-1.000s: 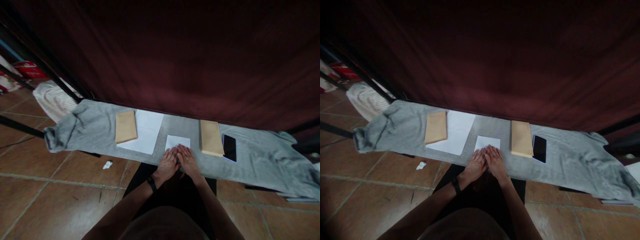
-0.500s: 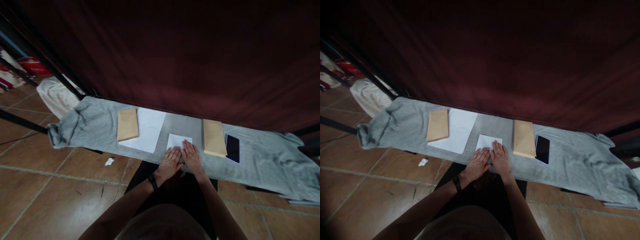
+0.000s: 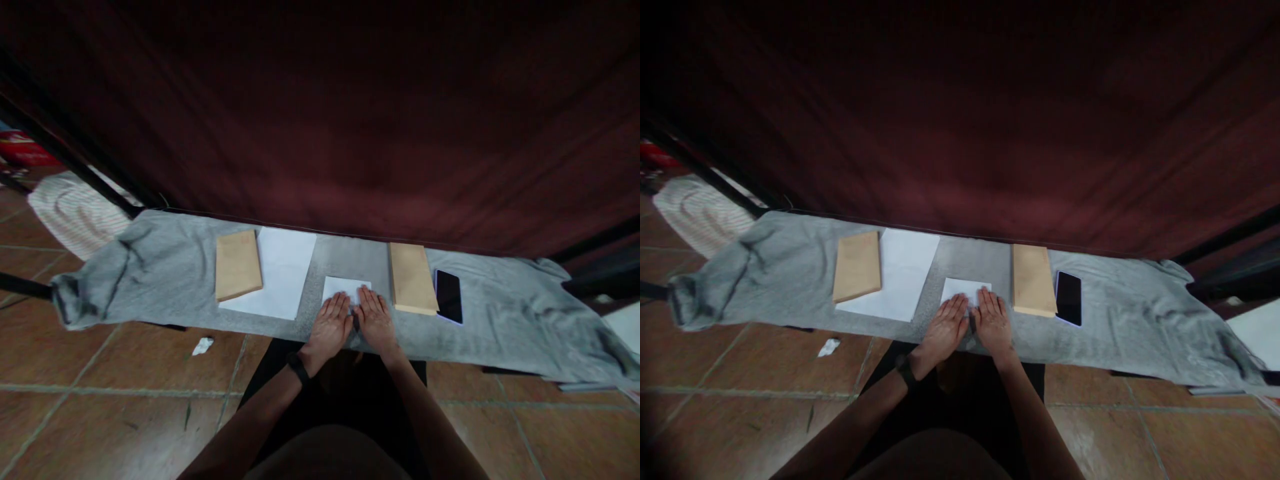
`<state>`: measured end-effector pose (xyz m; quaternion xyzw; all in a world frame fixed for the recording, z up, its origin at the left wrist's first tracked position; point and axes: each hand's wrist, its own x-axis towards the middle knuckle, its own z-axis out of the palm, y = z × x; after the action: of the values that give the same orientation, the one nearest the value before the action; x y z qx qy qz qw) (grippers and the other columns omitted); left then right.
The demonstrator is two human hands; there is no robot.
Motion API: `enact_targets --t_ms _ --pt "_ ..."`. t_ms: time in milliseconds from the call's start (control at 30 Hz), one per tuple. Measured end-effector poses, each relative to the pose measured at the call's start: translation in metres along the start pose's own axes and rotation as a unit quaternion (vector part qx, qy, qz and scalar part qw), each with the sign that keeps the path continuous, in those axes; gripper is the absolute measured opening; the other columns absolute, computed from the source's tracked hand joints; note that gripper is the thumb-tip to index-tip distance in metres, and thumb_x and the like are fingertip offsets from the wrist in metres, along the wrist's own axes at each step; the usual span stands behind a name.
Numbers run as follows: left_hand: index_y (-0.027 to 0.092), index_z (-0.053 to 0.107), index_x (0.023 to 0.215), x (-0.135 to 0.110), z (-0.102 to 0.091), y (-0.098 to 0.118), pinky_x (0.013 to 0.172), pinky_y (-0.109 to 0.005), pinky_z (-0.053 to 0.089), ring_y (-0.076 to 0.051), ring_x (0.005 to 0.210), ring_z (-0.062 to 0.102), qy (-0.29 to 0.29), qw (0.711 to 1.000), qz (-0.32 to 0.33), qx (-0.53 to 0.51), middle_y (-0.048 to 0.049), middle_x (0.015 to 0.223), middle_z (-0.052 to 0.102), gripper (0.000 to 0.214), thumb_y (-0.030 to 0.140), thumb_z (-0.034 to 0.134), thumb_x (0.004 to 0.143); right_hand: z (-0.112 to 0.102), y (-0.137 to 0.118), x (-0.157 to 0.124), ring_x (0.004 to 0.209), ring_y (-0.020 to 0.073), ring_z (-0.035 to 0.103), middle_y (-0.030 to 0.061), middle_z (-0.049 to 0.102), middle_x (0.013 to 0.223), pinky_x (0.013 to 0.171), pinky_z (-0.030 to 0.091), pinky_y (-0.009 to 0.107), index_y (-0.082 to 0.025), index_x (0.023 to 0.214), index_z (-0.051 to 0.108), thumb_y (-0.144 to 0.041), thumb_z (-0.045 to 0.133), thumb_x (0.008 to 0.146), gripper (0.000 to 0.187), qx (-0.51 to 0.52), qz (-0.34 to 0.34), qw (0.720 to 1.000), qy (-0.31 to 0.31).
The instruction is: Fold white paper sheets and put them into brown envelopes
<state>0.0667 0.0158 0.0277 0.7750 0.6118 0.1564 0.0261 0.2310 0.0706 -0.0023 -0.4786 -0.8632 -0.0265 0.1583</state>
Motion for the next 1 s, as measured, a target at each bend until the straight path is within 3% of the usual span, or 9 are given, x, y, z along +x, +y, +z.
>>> enact_targets --t_ms 400,667,1000 --pt "0.01 0.032 0.153 0.039 0.023 -0.014 0.123 -0.044 0.023 -0.022 0.15 0.025 0.003 0.998 -0.055 0.035 -0.0123 0.158 0.038 0.057 0.031 0.032 0.1 -0.002 -0.004 0.002 0.14 0.0252 0.043 0.012 0.045 0.153 0.116 0.03 0.045 -0.012 0.151 0.04 -0.029 0.035 0.104 0.05 0.003 0.018 1.0 0.019" --pt "0.005 0.035 0.151 0.039 0.022 -0.026 0.123 -0.043 0.023 -0.025 0.15 0.027 0.011 0.992 -0.104 0.071 -0.0157 0.159 0.035 0.057 0.029 0.031 0.1 0.0 -0.006 0.003 0.141 0.0243 0.043 0.01 0.044 0.154 0.117 0.028 0.045 -0.015 0.152 0.038 -0.032 0.037 0.105 0.051 0.008 0.037 0.999 0.025" --pt "0.006 0.035 0.152 0.039 0.021 -0.027 0.122 -0.047 0.024 -0.027 0.15 0.027 0.007 0.991 -0.094 0.091 -0.0172 0.16 0.033 0.058 0.026 0.034 0.097 -0.004 -0.02 0.025 0.142 0.0219 0.041 0.0092 0.049 0.15 0.119 0.028 0.044 -0.015 0.146 0.048 -0.032 0.033 0.106 0.047 0.057 0.05 0.997 0.005"
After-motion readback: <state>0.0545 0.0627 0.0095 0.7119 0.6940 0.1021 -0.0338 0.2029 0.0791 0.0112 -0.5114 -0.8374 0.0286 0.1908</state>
